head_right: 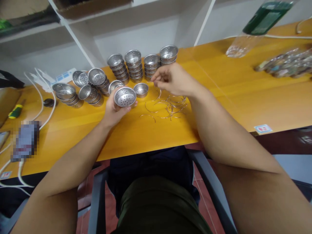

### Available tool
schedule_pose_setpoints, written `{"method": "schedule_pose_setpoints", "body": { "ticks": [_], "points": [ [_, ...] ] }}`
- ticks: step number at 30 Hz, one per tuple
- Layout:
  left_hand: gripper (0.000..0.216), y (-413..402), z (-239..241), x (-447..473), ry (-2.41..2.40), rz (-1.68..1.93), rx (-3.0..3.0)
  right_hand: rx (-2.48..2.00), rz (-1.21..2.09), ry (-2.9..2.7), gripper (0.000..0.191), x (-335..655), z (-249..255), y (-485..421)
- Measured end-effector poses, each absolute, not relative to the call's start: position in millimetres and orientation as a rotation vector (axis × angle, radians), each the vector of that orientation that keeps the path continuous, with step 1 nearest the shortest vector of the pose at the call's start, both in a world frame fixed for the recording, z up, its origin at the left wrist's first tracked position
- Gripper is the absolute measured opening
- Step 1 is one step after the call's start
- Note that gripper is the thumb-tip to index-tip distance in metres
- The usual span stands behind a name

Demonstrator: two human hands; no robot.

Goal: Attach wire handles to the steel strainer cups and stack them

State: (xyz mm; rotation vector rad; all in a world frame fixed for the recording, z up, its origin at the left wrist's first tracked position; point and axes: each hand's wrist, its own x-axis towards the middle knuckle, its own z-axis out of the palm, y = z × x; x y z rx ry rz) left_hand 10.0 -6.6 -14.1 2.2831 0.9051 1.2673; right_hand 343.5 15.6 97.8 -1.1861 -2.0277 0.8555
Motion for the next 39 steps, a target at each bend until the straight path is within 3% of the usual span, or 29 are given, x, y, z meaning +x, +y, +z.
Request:
{"method": "schedule_pose_setpoints", "body": {
  "ticks": [6,16,33,39],
  "points": [
    [0.102,-6,-21,12,0.960,1.211,2.120,-1.035,0.752,-1.845,0.051,316,132,0],
    [0.110,9,-36,12,0.603,1.361,1.856,-0.774,0.934,-1.593,0.064,290,19,67],
    [0.096,7,-29,12,0.628,1.397,1.988,-0.647,0.781,-1.705,0.045,266,45,19],
    [0.104,10,-30,10,0.633,1.386,1.979,-0.624,0.735,-1.814,0.035,264,49,8]
  ]
}}
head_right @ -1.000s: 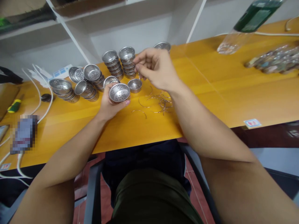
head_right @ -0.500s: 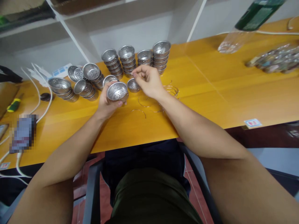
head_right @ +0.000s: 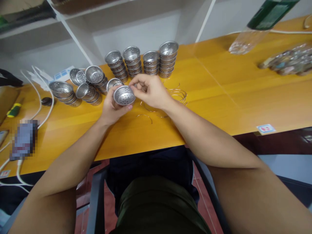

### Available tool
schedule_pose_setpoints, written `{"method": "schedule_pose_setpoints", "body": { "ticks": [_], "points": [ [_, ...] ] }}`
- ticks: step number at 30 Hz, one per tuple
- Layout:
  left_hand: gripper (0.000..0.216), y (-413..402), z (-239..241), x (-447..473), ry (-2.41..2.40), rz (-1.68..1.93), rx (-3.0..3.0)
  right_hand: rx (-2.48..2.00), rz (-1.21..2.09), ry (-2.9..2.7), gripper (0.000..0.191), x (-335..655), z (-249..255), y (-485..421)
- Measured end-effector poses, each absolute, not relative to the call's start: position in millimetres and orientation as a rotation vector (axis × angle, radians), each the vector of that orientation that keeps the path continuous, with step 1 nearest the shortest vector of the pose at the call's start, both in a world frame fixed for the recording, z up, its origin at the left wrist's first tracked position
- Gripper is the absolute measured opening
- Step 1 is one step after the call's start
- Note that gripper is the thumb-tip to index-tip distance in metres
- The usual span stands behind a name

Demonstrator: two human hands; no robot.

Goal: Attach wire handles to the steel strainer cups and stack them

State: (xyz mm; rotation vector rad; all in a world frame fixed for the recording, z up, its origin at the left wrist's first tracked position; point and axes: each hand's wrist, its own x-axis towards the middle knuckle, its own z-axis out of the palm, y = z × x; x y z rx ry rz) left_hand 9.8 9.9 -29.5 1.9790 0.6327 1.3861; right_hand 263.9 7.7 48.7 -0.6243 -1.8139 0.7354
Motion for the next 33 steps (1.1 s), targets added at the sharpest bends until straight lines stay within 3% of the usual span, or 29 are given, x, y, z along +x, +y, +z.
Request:
{"method": "schedule_pose_setpoints", "body": {
  "ticks": [10,20,33],
  "points": [
    [0.100,7,-34,14,0.622,1.342,2.026,-0.711,0.488,-1.976,0.019,265,51,-1],
    [0.097,11,-38,14,0.613,1.359,1.974,-0.849,0.440,-2.041,0.023,276,52,6],
    [0.110,4,-31,17,0.734,1.315,2.069,-0.848,0.557,-1.945,0.032,266,54,0]
  ]
}}
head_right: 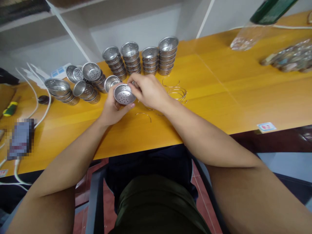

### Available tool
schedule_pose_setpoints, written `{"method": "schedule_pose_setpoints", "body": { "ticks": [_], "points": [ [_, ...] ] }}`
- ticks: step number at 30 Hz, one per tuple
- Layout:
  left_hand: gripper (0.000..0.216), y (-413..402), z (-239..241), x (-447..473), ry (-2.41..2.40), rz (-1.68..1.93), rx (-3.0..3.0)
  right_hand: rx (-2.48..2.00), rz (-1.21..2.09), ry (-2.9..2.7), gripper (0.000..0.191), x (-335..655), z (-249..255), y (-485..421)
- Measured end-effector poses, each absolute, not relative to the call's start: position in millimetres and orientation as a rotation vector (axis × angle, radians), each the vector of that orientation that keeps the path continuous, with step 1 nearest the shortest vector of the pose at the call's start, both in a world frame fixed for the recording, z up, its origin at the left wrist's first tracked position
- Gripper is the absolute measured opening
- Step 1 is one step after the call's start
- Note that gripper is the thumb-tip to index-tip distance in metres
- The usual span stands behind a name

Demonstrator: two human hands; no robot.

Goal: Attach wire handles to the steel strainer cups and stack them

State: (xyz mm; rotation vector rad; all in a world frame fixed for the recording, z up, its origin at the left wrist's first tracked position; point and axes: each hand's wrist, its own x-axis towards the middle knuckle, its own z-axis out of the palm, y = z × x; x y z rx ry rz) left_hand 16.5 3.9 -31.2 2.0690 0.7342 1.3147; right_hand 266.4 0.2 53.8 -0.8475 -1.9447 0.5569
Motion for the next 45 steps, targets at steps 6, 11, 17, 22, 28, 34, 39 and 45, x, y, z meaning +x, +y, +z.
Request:
{"method": "schedule_pose_setpoints", "body": {
  "ticks": [6,11,17,22,28,34,39,45],
  "points": [
    [0.108,6,-35,16,0.691,1.327,2.094,-0.835,0.581,-1.900,0.029,260,52,-1],
    [0.106,6,-37,17,0.710,1.317,2.100,-0.839,0.617,-1.886,0.031,260,49,2],
    [0.126,1,-26,16,0.694,1.328,2.202,-0.853,0.617,-1.845,0.024,250,51,-10],
    [0.113,-8,-12,19,0.770,1.325,2.227,-0.849,0.688,-1.793,0.019,242,49,-12],
    [0.099,-15,-4,20,0.789,1.324,2.197,-0.809,0.809,-1.730,0.013,241,47,-6],
    [0.110,-20,-3,22,0.801,1.267,2.154,-0.816,0.848,-1.723,0.013,242,45,-4],
    [0.092,-19,-8,23,0.772,1.287,2.031,-0.752,0.894,-1.741,0.023,247,51,-5],
    [0.072,-16,-12,22,0.670,1.264,1.852,-0.496,1.160,-1.860,0.065,265,69,-5]
  ]
}}
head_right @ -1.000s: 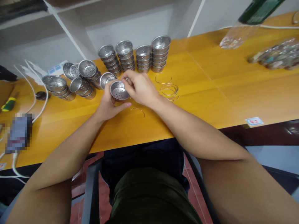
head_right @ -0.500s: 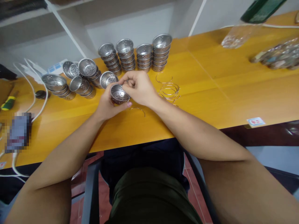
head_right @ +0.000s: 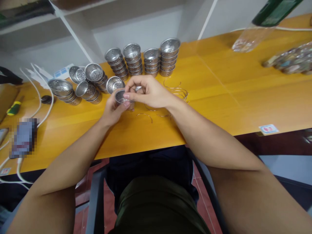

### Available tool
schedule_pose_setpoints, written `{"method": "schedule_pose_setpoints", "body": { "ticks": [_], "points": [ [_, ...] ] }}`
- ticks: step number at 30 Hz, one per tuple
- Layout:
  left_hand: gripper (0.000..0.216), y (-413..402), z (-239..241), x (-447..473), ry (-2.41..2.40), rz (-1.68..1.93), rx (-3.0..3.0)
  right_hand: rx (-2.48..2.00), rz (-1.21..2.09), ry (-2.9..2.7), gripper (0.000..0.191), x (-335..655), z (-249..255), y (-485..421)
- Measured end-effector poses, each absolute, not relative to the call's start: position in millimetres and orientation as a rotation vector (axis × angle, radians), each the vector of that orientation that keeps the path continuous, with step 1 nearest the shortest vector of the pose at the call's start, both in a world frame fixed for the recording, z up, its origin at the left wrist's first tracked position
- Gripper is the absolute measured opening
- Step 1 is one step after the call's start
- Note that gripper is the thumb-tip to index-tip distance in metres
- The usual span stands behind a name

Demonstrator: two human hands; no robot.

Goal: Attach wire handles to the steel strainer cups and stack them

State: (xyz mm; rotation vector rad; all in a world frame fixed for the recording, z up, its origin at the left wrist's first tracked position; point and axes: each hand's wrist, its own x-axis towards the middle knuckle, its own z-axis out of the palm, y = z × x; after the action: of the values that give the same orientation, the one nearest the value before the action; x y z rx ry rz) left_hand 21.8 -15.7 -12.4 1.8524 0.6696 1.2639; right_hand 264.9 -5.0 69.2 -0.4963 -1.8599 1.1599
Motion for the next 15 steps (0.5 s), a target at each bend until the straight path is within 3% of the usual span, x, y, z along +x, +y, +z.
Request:
{"method": "schedule_pose_setpoints", "body": {
  "ticks": [5,15],
  "points": [
    [0.093,-12.1,-10.8,22.1,0.727,1.369,1.989,-0.541,1.190,-1.850,0.066,265.0,68.9,-3.2],
    [0.081,-12.1,-8.1,22.0,0.754,1.406,2.114,-0.499,1.220,-1.774,0.070,261.5,62.0,-0.7]
  ]
}}
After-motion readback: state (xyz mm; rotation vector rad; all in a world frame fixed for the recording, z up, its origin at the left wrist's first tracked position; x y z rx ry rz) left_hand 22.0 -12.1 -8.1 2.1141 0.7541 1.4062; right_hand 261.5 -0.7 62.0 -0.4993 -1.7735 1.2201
